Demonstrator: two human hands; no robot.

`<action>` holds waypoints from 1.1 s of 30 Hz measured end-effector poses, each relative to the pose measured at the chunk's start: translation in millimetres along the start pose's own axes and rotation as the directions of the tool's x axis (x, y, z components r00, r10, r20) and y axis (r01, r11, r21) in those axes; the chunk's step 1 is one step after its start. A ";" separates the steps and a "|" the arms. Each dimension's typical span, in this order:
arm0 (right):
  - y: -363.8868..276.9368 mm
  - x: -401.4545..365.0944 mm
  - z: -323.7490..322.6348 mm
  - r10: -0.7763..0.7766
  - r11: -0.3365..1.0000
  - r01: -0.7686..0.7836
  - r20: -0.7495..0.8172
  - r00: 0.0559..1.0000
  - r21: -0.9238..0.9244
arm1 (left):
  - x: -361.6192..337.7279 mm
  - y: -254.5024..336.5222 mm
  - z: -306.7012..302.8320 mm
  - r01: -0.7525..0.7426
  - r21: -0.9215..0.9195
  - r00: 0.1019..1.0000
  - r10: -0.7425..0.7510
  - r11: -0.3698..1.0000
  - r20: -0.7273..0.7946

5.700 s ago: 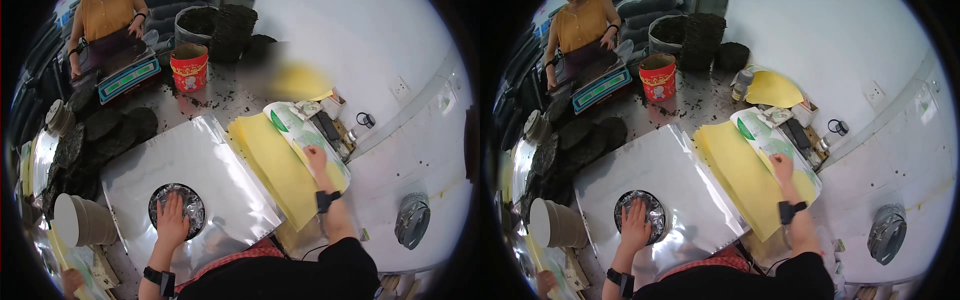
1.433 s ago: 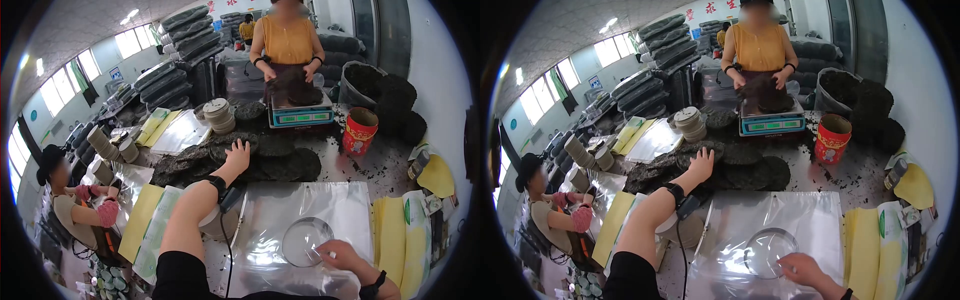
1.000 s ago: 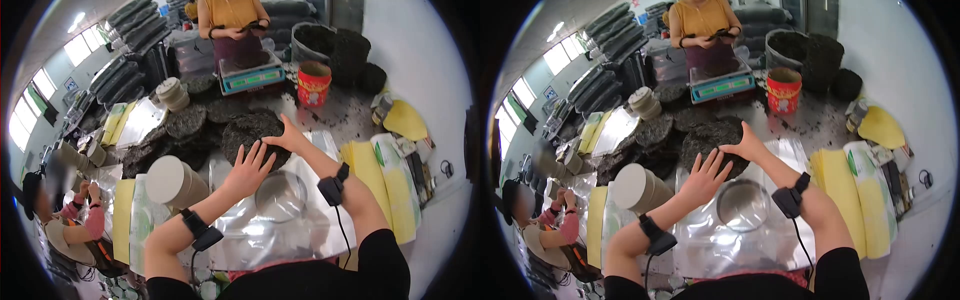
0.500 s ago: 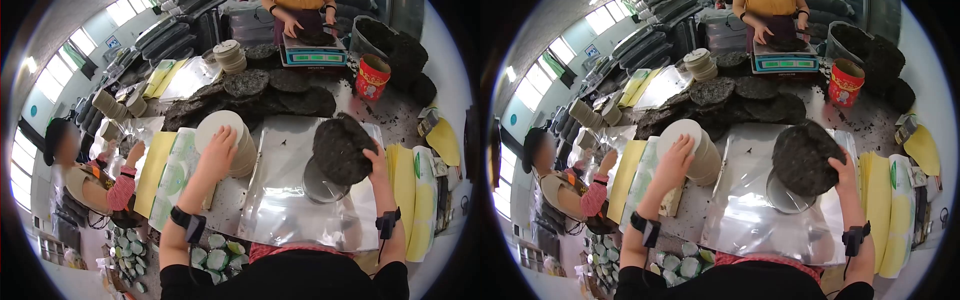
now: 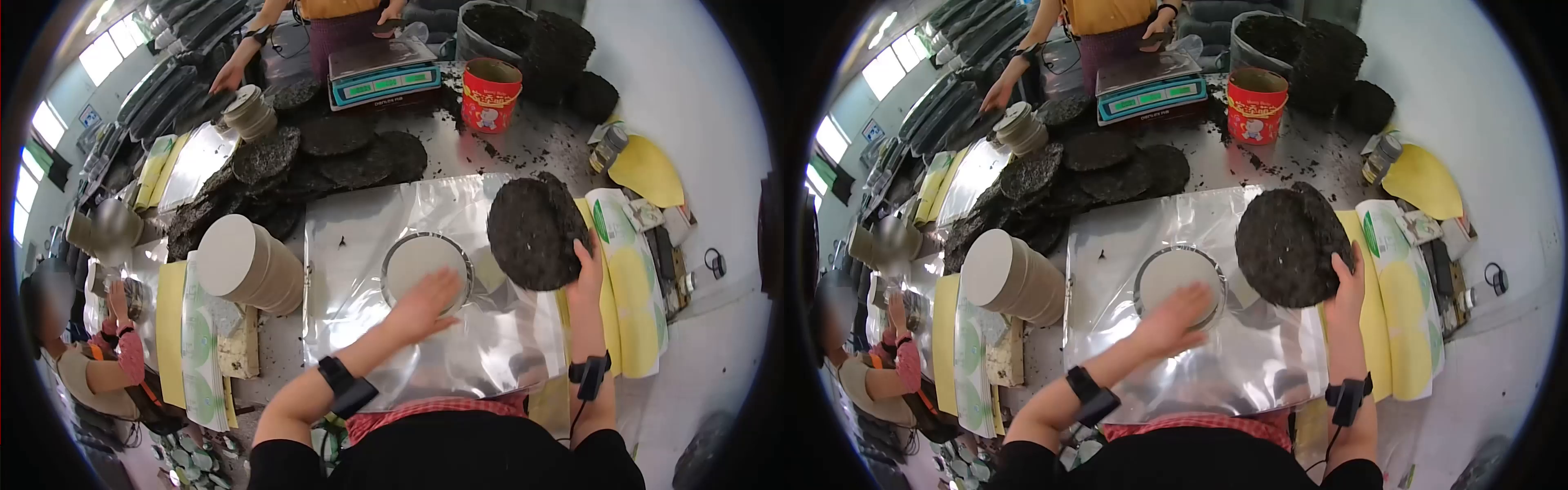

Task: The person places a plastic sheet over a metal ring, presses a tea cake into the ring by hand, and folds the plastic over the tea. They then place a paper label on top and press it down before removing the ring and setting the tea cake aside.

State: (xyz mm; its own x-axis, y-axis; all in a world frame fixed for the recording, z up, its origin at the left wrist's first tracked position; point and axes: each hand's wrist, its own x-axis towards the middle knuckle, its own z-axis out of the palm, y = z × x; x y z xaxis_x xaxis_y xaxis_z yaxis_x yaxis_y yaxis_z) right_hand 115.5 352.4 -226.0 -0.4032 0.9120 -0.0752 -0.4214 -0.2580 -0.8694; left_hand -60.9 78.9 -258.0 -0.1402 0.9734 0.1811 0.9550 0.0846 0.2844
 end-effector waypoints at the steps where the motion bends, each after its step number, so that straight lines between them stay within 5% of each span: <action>1: 2.8 6.1 0.1 0.028 0.999 -0.029 0.032 0.999 0.026 | 7.1 2.1 -13.8 0.067 -0.042 0.998 -0.067 0.997 -0.010; 5: 12.4 13.2 12.0 0.110 0.990 -0.119 0.115 0.987 0.071 | 14.5 -23.7 9.6 0.052 0.145 0.980 -0.078 0.988 0.182; 10: -12.3 2.6 9.7 0.159 0.976 -0.182 0.180 0.971 0.120 | 14.5 -23.8 46.6 0.123 0.087 0.933 -0.145 0.989 0.330; 14: -48.1 -2.5 73.6 0.067 0.997 -0.047 0.332 0.941 -0.069 | 27.3 -27.0 33.6 0.158 0.045 0.897 -0.162 0.986 0.412; 15: -52.2 -7.2 99.0 0.071 0.991 -0.019 0.404 0.912 -0.133 | 27.3 -47.5 37.2 0.352 -0.217 0.870 -0.232 0.911 0.436; 16: -46.3 -8.4 115.5 0.087 0.986 -0.002 0.500 0.862 -0.168 | 17.8 -54.6 20.8 0.454 -0.549 0.891 -0.337 0.702 0.306; 17: -37.5 -10.3 124.9 0.106 0.979 0.018 0.588 0.802 -0.201 | 8.4 -61.7 4.4 0.326 -0.886 0.886 -0.434 0.331 0.164; 18: -20.2 -12.8 125.2 0.156 0.962 0.028 0.631 0.760 -0.271 | -1.0 -68.8 -12.1 0.054 -0.997 0.856 -0.516 0.051 0.020; 20: 41.2 -13.9 112.4 0.199 0.881 0.179 0.687 0.699 -0.437 | -4.7 -53.6 -54.1 0.026 -0.988 0.709 -0.693 -0.153 0.126; 21: 74.3 -17.5 100.5 0.206 0.790 0.315 0.711 0.672 -0.526 | -16.0 -42.8 -47.2 0.252 -0.955 0.650 -0.759 0.158 0.046; 22: 96.3 -21.8 92.0 0.105 0.617 0.553 0.755 0.648 -0.560 | -28.9 -50.8 -12.3 0.343 -0.633 0.760 -0.601 0.694 -0.247; 24: 102.4 -36.2 94.4 -0.056 0.148 0.819 0.822 0.567 -0.555 | -34.0 -47.1 1.3 0.344 -0.582 0.769 -0.577 0.737 -0.275; 27: 51.4 -56.9 124.3 -0.002 0.071 0.962 0.964 0.266 -0.265 | -32.2 -46.9 -1.1 0.353 -0.624 0.745 -0.613 0.697 -0.263; 28: 66.4 -47.5 119.5 0.124 0.187 0.972 0.985 0.118 -0.140 | -29.8 -47.7 -4.2 0.356 -0.633 0.742 -0.620 0.688 -0.257; 29: 81.3 -47.1 109.4 0.164 0.188 0.975 0.983 0.086 -0.117 | -29.2 -46.3 -8.3 0.359 -0.637 0.745 -0.621 0.682 -0.245; 30: 94.4 -42.9 103.4 0.196 0.180 0.980 0.979 0.049 -0.086 | -30.4 -40.8 -13.5 0.422 -0.369 0.792 -0.534 0.828 -0.294; 32: 103.0 -34.8 102.1 0.264 0.127 0.991 0.961 -0.079 0.047 | -16.2 -41.8 -37.5 0.095 -0.274 0.963 -0.158 0.957 -0.220; 33: 104.2 -35.4 106.2 0.340 0.131 0.991 0.939 -0.054 0.010 | -17.3 -44.1 -42.2 -0.072 -0.244 0.988 0.037 0.967 -0.147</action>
State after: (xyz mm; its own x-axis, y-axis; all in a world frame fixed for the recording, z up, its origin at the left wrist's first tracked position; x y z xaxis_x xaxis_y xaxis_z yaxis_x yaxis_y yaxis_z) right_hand -0.5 259.3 -262.1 -0.8840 -0.4365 0.1675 -0.4630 0.8671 -0.1840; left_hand -111.6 49.3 -233.9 -0.1419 0.9340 0.3280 0.8698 -0.0405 0.4918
